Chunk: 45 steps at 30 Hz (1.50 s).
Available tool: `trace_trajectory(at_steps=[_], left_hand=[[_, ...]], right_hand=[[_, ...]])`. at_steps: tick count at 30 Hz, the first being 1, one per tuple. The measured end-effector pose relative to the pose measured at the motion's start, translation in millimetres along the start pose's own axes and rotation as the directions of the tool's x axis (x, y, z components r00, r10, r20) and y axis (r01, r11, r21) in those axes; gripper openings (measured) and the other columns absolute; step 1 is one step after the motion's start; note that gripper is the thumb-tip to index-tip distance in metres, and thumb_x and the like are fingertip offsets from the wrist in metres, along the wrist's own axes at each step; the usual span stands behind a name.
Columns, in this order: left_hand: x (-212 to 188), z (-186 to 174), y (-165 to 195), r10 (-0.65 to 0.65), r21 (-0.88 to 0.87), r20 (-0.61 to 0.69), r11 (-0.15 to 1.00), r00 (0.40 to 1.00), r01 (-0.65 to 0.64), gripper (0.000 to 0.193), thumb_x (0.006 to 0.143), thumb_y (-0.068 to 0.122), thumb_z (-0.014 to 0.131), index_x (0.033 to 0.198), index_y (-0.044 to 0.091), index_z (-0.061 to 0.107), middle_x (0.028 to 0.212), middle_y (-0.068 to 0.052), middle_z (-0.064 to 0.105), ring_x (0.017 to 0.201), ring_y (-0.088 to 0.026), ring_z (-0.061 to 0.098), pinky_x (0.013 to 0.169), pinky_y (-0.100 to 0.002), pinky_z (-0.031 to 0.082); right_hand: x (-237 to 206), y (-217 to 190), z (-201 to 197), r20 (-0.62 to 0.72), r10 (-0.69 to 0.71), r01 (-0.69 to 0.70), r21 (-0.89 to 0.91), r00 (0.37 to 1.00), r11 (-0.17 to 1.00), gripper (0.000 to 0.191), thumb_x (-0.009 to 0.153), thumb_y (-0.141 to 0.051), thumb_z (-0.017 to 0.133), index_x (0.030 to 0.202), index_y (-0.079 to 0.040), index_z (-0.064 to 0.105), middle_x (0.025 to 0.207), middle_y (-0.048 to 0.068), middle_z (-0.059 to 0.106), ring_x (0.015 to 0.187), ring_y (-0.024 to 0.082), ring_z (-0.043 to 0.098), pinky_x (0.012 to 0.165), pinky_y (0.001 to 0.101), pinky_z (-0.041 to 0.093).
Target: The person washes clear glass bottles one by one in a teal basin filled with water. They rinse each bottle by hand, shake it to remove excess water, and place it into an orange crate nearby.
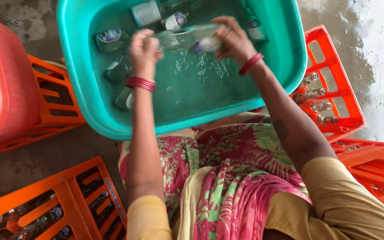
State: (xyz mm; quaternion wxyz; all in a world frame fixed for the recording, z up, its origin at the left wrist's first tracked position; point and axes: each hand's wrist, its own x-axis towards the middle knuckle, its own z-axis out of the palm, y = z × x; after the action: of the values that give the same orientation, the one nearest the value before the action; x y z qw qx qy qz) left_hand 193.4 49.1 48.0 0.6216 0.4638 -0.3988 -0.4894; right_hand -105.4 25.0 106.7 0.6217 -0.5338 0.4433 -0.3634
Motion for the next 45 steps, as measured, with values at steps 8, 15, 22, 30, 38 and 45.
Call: trace_trajectory(at_steps=[8, 15, 22, 30, 38, 45], left_hand=[[15.9, 6.5, 11.1, -0.067, 0.004, -0.078, 0.998, 0.995, 0.068, 0.029, 0.106, 0.026, 0.066, 0.127, 0.007, 0.065, 0.084, -0.001, 0.063, 0.063, -0.010, 0.064, 0.054, -0.025, 0.056], [-5.9, 19.6, 0.5, -0.145, 0.005, 0.052, 0.989, 0.988, 0.145, 0.037, 0.099, 0.033, 0.067, 0.130, 0.015, 0.056, 0.100, 0.003, 0.067, 0.072, -0.011, 0.072, 0.060, -0.025, 0.063], [5.2, 25.5, 6.7, -0.056, -0.227, -0.009, 0.973, 0.998, 0.052, 0.029, 0.102, 0.022, 0.075, 0.126, 0.007, 0.068, 0.109, 0.000, 0.069, 0.085, -0.009, 0.068, 0.070, -0.028, 0.061], [-0.2, 52.2, 20.3, 0.079, -0.329, -0.065, 0.939, 0.995, -0.096, 0.051, 0.090, 0.001, 0.079, 0.134, 0.014, 0.057, 0.113, 0.007, 0.061, 0.095, -0.007, 0.067, 0.079, -0.026, 0.061], [1.1, 52.4, 7.3, 0.039, -0.585, 0.059, 0.811, 0.997, 0.003, 0.053, 0.094, -0.009, 0.075, 0.140, 0.009, 0.055, 0.112, -0.004, 0.066, 0.108, -0.016, 0.069, 0.096, -0.031, 0.060], [0.3, 48.8, 2.3, -0.072, -0.499, 0.092, 0.860, 0.993, 0.108, 0.055, 0.090, -0.003, 0.080, 0.137, 0.014, 0.057, 0.127, -0.004, 0.068, 0.111, -0.013, 0.067, 0.096, -0.031, 0.059]], right_hand=[[-7.1, -0.9, 1.4, -0.003, 0.154, -0.154, 0.040, 0.988, 0.987, 0.051, 0.105, -0.051, 0.056, 0.144, -0.021, 0.043, 0.103, 0.018, 0.070, 0.062, 0.016, 0.063, 0.055, 0.0302, 0.055], [-4.3, -17.2, -7.9, -0.164, 0.035, -0.031, 0.026, 0.986, 0.999, 0.057, 0.105, -0.050, 0.058, 0.153, -0.023, 0.043, 0.122, 0.004, 0.060, 0.066, 0.012, 0.061, 0.057, 0.0273, 0.052], [-30.6, -45.5, -13.2, 0.124, -0.383, 0.370, 0.116, 0.915, 0.922, 0.070, 0.105, -0.021, 0.071, 0.163, -0.022, 0.032, 0.147, 0.006, 0.052, 0.123, 0.015, 0.063, 0.102, 0.0320, 0.057], [-25.6, -53.8, -7.6, -0.053, -0.323, 0.324, 0.296, 0.945, 0.899, 0.069, 0.102, -0.013, 0.071, 0.161, -0.018, 0.036, 0.153, 0.007, 0.047, 0.131, 0.021, 0.061, 0.110, 0.0421, 0.059], [-30.1, -60.4, -14.0, -0.052, -0.480, 0.482, 0.152, 0.876, 0.863, 0.067, 0.102, -0.014, 0.074, 0.161, -0.011, 0.042, 0.153, 0.011, 0.050, 0.136, 0.019, 0.055, 0.117, 0.0334, 0.052], [-32.9, -66.7, -17.9, -0.039, -0.582, 0.582, -0.019, 0.812, 0.813, 0.067, 0.098, -0.020, 0.080, 0.156, -0.009, 0.050, 0.150, 0.007, 0.054, 0.145, 0.020, 0.050, 0.121, 0.0330, 0.043]])
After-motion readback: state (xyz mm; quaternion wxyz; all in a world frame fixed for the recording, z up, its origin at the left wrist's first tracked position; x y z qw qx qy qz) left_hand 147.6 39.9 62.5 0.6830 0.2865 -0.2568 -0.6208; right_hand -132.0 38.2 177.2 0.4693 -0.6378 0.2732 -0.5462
